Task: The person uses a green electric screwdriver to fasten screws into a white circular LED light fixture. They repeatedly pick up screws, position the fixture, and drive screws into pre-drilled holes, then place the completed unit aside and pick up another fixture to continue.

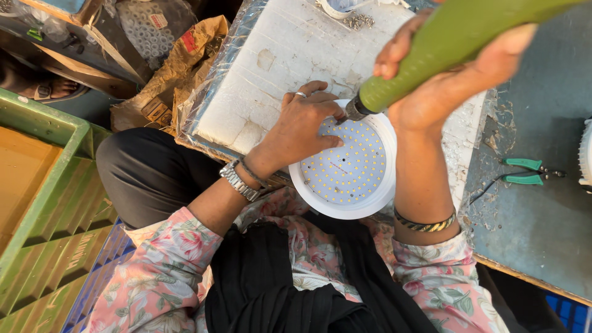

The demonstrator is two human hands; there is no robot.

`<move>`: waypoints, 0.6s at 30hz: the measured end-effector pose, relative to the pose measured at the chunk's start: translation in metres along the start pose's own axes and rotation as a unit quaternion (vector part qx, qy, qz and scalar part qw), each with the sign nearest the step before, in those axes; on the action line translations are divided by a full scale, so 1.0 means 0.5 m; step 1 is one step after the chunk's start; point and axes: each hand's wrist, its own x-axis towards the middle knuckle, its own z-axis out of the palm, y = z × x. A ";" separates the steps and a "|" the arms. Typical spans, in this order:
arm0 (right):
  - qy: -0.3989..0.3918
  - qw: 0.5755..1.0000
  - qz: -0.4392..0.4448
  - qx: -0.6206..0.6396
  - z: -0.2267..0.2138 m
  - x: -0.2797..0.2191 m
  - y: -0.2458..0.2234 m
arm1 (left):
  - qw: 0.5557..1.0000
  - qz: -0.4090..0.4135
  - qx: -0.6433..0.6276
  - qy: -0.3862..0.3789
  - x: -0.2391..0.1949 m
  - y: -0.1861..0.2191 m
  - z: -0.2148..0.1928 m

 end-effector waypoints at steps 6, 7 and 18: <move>0.023 0.997 0.001 0.067 -0.147 -0.005 -0.078 | 0.998 0.054 0.000 -0.012 -0.042 -0.005 -0.036; 0.022 0.998 -0.005 0.067 -0.168 -0.009 -0.083 | 0.998 0.052 0.013 -0.014 -0.048 0.000 -0.039; 0.003 0.998 -0.043 0.039 -0.184 -0.054 -0.083 | 0.993 0.091 0.081 -0.008 -0.053 0.063 -0.062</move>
